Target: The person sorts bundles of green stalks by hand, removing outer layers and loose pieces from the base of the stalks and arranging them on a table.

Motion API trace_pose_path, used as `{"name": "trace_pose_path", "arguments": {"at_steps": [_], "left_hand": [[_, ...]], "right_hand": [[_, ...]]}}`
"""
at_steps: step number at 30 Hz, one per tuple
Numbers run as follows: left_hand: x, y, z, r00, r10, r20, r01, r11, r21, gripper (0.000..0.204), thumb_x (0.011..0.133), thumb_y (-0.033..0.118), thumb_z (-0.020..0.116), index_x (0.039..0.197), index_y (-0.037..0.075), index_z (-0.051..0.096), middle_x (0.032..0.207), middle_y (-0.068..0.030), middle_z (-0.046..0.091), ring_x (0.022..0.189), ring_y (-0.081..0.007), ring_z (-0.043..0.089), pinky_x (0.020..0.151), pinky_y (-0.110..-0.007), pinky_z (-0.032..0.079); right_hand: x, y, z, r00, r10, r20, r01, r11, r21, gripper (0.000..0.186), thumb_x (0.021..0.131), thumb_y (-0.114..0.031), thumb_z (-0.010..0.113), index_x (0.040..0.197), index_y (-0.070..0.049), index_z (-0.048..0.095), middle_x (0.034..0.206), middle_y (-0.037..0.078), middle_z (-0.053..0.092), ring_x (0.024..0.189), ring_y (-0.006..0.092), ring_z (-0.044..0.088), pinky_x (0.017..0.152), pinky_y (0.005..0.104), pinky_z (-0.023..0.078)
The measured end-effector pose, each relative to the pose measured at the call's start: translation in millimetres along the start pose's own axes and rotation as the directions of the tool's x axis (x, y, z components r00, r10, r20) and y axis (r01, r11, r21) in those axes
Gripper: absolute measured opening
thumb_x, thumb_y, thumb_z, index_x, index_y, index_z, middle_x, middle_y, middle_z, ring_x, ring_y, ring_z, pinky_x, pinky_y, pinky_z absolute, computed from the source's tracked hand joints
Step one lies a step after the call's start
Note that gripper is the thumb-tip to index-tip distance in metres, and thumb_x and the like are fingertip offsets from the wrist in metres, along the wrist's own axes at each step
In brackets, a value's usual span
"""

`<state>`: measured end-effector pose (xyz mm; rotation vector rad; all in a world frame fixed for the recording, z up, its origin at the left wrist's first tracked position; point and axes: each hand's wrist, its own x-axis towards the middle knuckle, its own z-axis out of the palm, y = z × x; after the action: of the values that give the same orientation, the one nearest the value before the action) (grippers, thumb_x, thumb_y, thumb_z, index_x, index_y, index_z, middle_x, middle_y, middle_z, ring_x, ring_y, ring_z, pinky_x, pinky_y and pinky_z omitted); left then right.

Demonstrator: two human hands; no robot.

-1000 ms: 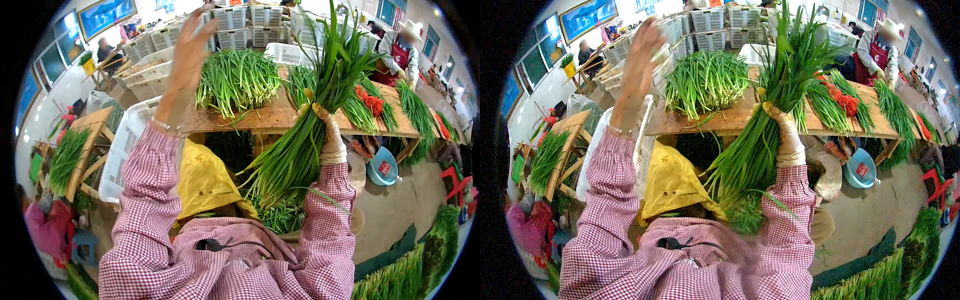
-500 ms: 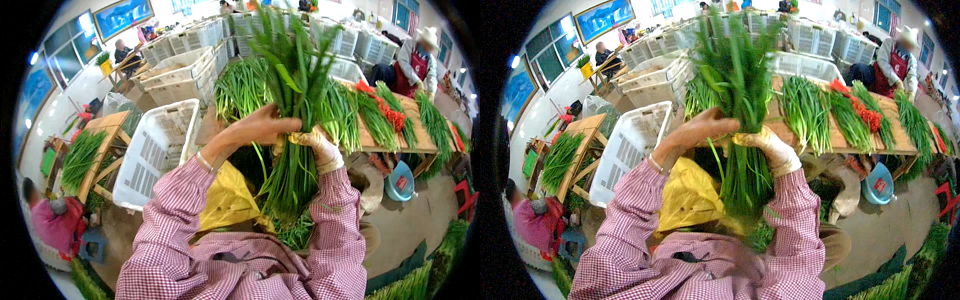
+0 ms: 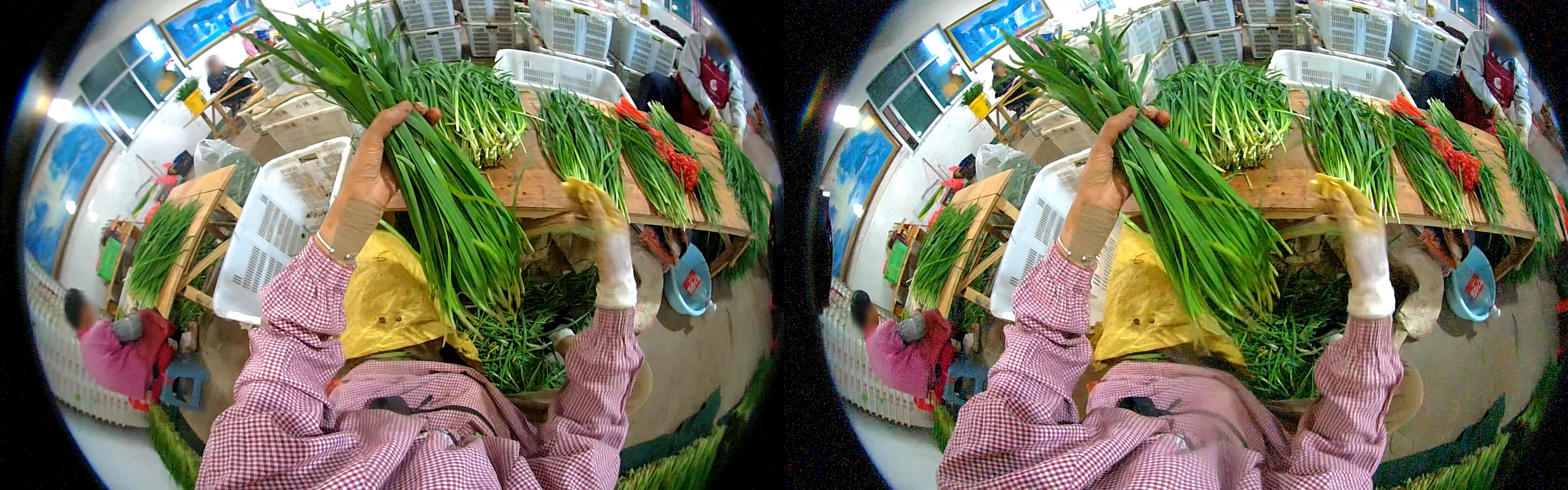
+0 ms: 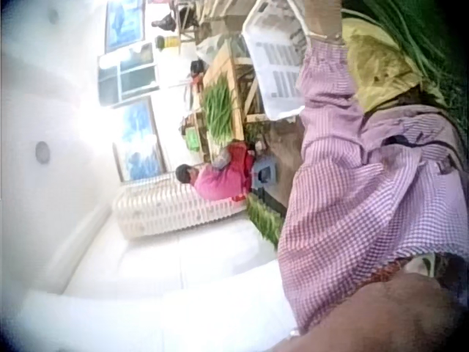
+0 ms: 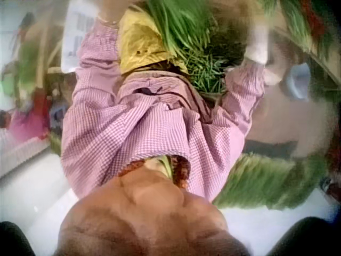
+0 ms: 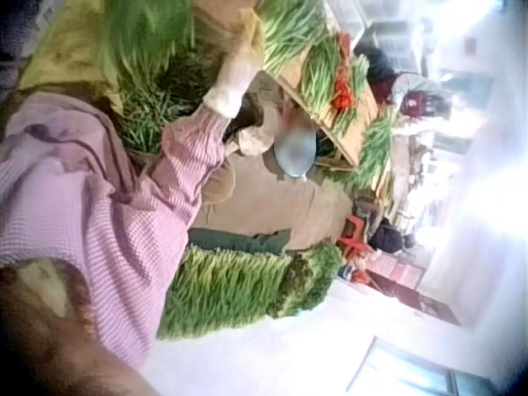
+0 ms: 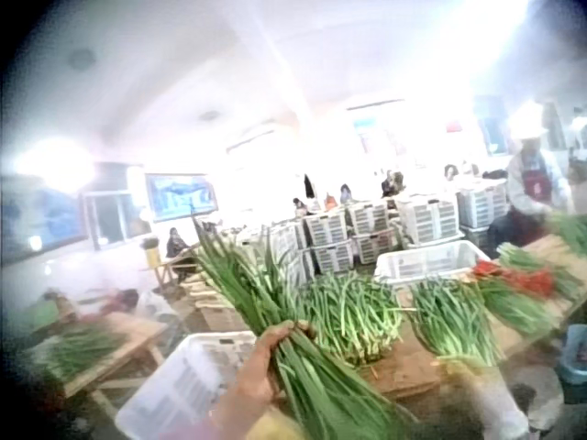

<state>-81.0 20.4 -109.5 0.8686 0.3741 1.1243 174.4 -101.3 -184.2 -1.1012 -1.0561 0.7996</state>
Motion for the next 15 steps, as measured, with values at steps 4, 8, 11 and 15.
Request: {"name": "trace_pose_path", "arguments": {"at_steps": [4,8,11,15], "left_hand": [[6.9,-1.8,-12.5,1.000,0.024,-0.012,-0.024,0.999,0.029,0.024,0.074,0.020,0.062,0.089,0.003,0.055,0.084,-0.0088,0.059,0.069,-0.0209,0.059,0.064,-0.036,0.053],[0.9,-9.1,-6.3,0.998,-0.036,-0.056,0.036,0.999,0.003,0.028,0.074,0.017,0.062,0.095,0.001,0.052,0.082,-0.0080,0.057,0.079,-0.0206,0.057,0.081,-0.052,0.045],[-2.3,-11.8,-3.1,0.999,0.023,-0.025,-0.023,1.000,-0.017,0.031,0.074,0.014,0.062,0.099,0.002,0.049,0.083,-0.0073,0.056,0.080,-0.0201,0.056,0.079,-0.057,0.044],[-1.4,-7.0,-19.1,0.998,-0.014,-0.054,0.014,1.000,-0.005,0.029,0.075,0.022,0.061,0.094,0.002,0.053,0.084,-0.0082,0.058,0.077,-0.0241,0.061,0.065,-0.038,0.053]], "right_hand": [[-23.9,-14.9,33.0,0.965,-0.246,-0.089,0.246,0.969,-0.004,0.026,0.081,-0.015,0.058,0.104,-0.006,0.057,0.095,0.002,0.059,0.081,0.0071,0.054,0.066,0.0193,0.043],[-12.8,-16.0,88.9,0.886,-0.423,0.190,0.460,0.745,-0.483,0.024,0.068,-0.010,0.064,0.093,-0.012,0.061,0.090,0.003,0.057,0.073,0.0156,0.055,0.063,0.0263,0.045],[3.7,0.8,99.6,0.813,-0.525,0.252,0.572,0.638,-0.515,0.015,0.069,-0.018,0.063,0.081,-0.009,0.061,0.087,0.005,0.058,0.075,0.0219,0.057,0.063,0.0303,0.045],[6.8,-7.0,83.5,0.953,-0.278,0.119,0.289,0.953,-0.089,0.011,0.075,-0.007,0.061,0.085,-0.004,0.061,0.078,0.002,0.060,0.058,0.0093,0.053,0.052,0.0200,0.042]]}}
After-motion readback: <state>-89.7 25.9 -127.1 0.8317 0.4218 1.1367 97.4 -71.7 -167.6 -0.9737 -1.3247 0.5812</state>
